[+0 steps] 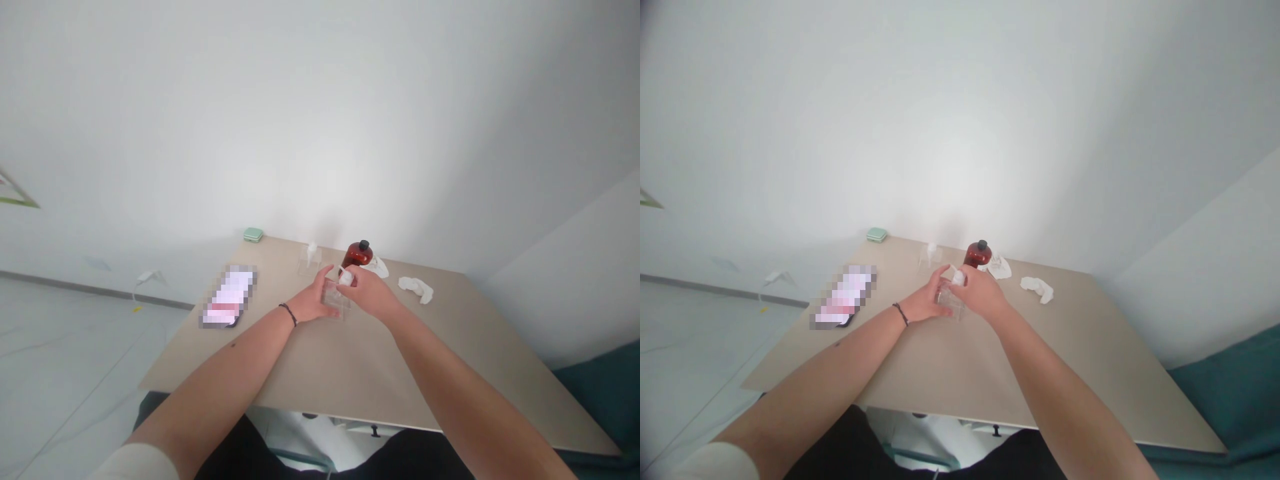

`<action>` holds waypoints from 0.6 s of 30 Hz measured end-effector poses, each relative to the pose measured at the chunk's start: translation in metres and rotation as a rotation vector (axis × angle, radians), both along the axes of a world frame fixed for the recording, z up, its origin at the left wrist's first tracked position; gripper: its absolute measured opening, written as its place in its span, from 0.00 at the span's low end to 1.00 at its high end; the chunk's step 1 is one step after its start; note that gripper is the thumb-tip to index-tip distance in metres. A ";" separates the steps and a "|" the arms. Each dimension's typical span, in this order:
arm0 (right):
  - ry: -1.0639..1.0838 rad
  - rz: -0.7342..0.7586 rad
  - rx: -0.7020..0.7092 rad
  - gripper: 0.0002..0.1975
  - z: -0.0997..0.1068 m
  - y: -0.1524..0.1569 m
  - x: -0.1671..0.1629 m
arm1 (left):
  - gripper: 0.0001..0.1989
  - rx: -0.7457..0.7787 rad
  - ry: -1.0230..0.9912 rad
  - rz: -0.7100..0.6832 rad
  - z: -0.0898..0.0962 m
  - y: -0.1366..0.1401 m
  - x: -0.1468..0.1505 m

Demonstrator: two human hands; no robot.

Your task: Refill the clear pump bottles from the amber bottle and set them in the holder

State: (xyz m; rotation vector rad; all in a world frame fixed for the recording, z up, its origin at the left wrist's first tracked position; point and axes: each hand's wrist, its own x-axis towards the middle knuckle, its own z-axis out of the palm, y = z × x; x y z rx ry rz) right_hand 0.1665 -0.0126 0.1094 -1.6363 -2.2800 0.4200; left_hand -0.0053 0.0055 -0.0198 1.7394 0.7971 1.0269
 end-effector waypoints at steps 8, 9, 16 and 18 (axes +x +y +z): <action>0.182 -0.027 -0.022 0.06 0.008 -0.003 0.012 | 0.61 -0.034 -0.017 0.021 0.008 -0.006 0.001; 0.216 -0.014 -0.028 0.06 0.008 -0.003 0.014 | 0.61 -0.033 -0.021 0.022 0.009 -0.007 0.001; 0.465 -0.025 -0.142 0.12 0.008 -0.005 0.034 | 0.56 0.060 0.019 0.057 0.013 -0.014 0.000; 0.577 -0.056 -0.222 0.15 0.007 -0.009 0.038 | 0.54 0.074 0.038 0.066 0.014 -0.015 0.000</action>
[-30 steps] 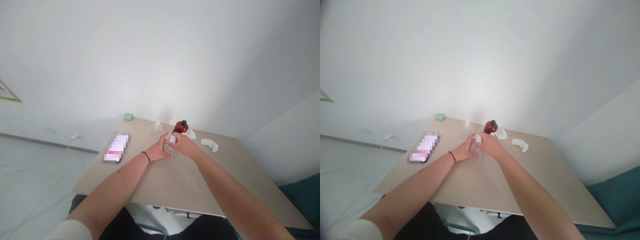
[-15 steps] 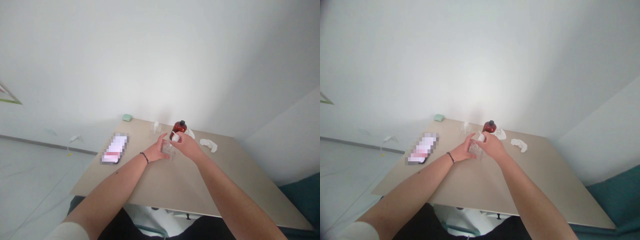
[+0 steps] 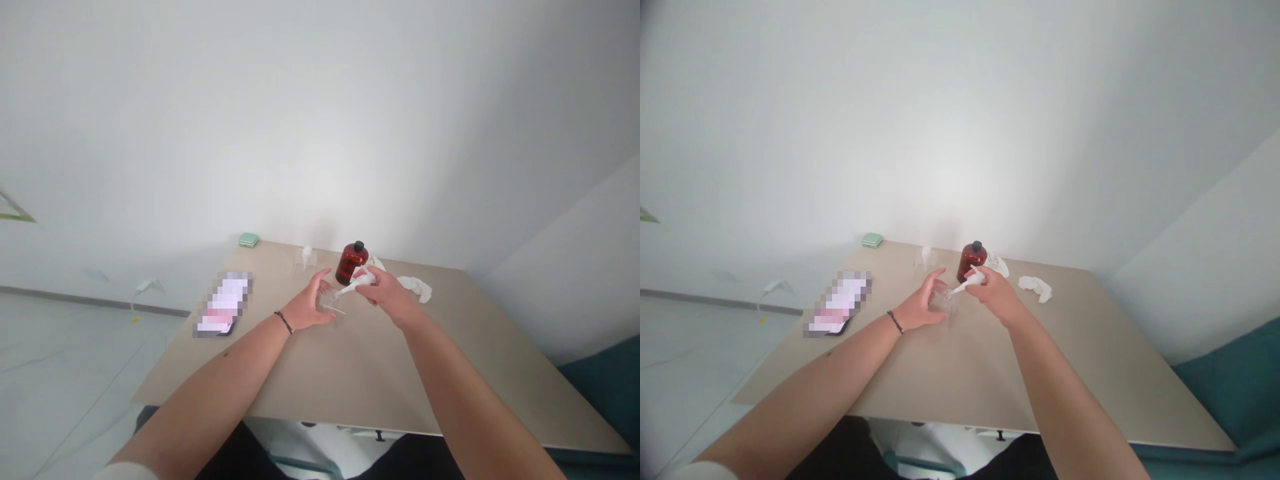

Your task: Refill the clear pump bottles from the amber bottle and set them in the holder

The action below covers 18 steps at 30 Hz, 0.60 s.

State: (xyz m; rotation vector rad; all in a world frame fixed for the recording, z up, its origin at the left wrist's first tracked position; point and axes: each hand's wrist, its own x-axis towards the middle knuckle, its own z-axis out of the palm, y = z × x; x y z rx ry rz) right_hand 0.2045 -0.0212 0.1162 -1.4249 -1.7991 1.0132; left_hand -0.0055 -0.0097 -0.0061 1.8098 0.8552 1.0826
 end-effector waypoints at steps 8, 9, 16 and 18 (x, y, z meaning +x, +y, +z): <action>0.376 -0.084 -0.166 0.17 -0.027 -0.006 0.014 | 0.53 0.050 0.016 -0.005 0.003 -0.003 0.002; 0.414 -0.093 -0.180 0.17 -0.031 -0.006 0.016 | 0.52 0.057 0.012 -0.003 0.003 -0.004 0.002; 0.463 -0.097 -0.158 0.16 -0.038 -0.010 0.021 | 0.52 0.072 0.018 0.002 0.004 -0.005 0.003; 0.472 -0.075 -0.163 0.15 -0.038 -0.010 0.021 | 0.52 0.080 0.033 0.005 0.004 -0.005 0.003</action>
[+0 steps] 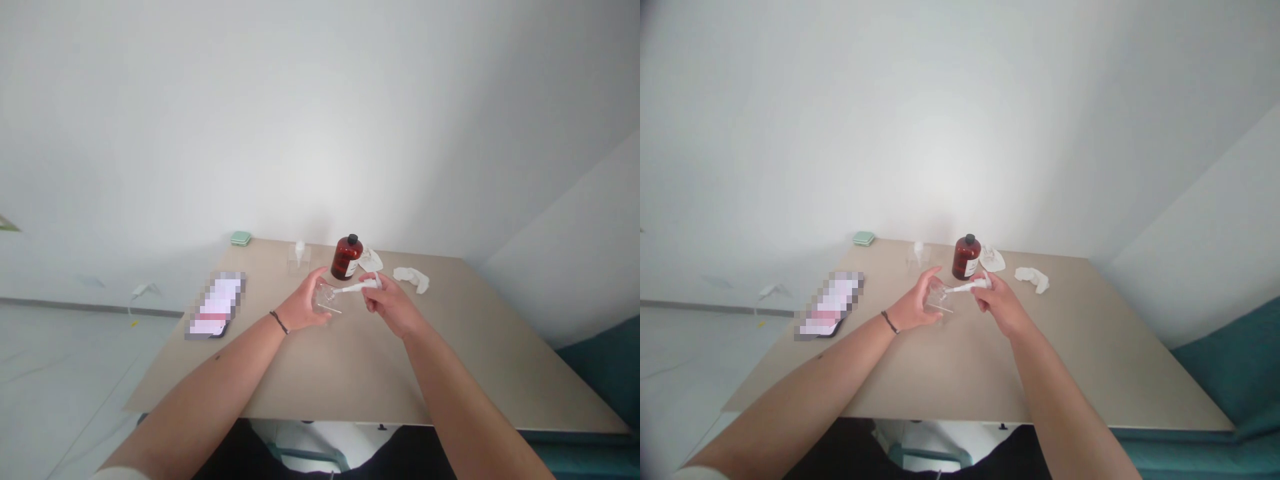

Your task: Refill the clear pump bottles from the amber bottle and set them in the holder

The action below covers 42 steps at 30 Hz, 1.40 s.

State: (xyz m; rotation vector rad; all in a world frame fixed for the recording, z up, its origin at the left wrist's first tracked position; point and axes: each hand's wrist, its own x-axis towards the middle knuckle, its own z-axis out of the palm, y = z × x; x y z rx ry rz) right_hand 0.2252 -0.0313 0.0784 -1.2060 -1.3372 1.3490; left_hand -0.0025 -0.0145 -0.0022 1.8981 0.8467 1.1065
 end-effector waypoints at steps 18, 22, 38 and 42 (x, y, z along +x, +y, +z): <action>-0.184 -0.010 0.071 0.12 -0.002 -0.002 0.002 | 0.52 0.012 0.003 -0.018 -0.002 0.000 -0.001; -0.044 -0.015 0.041 0.13 -0.006 -0.002 0.005 | 0.53 0.000 -0.007 -0.018 -0.002 0.001 0.000; 0.096 -0.377 0.082 0.20 -0.029 0.049 0.054 | 0.53 -0.086 0.001 -0.032 -0.001 0.000 -0.001; -0.293 -0.595 0.189 0.19 -0.046 0.087 0.069 | 0.52 -0.109 -0.006 -0.037 -0.003 0.001 -0.001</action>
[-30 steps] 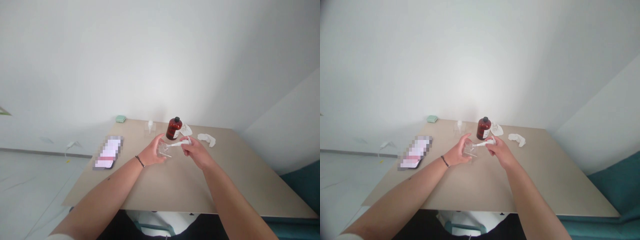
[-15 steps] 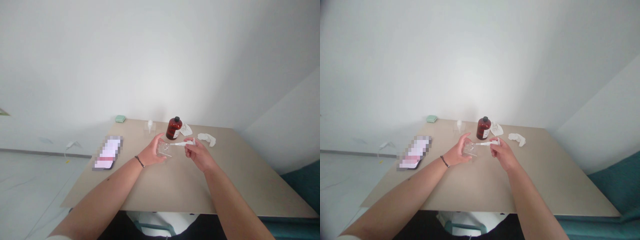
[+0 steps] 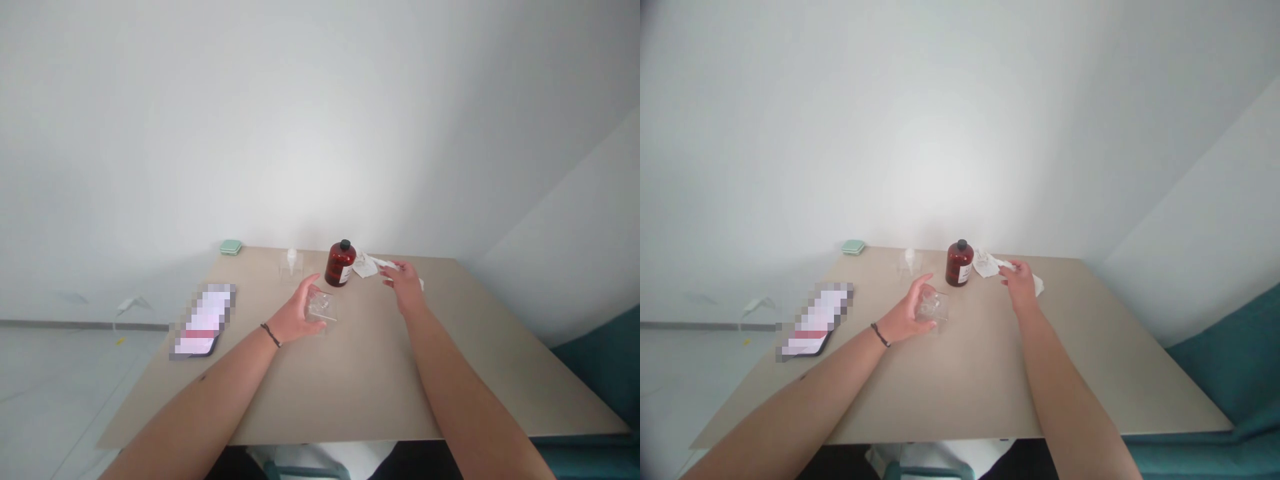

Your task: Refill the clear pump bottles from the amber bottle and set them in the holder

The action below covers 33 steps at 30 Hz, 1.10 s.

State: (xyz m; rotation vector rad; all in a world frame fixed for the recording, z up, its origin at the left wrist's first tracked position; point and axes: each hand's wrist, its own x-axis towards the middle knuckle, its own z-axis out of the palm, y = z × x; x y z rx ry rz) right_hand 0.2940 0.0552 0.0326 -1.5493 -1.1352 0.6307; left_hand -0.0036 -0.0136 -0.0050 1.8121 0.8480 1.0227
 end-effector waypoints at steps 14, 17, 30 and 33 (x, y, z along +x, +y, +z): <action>-0.657 -0.144 -0.159 0.18 -0.031 0.023 -0.001 | 0.49 -0.022 -0.010 -0.023 0.000 0.001 0.001; -0.775 -0.136 -0.209 0.18 -0.030 0.020 -0.002 | 0.49 -0.046 -0.017 -0.033 0.000 0.000 0.002; -0.911 -0.084 -0.251 0.19 -0.029 0.012 -0.006 | 0.49 -0.052 -0.011 -0.039 0.003 0.001 0.001; -0.919 -0.070 -0.241 0.23 -0.029 0.009 -0.006 | 0.50 -0.056 -0.005 -0.041 0.003 0.002 0.001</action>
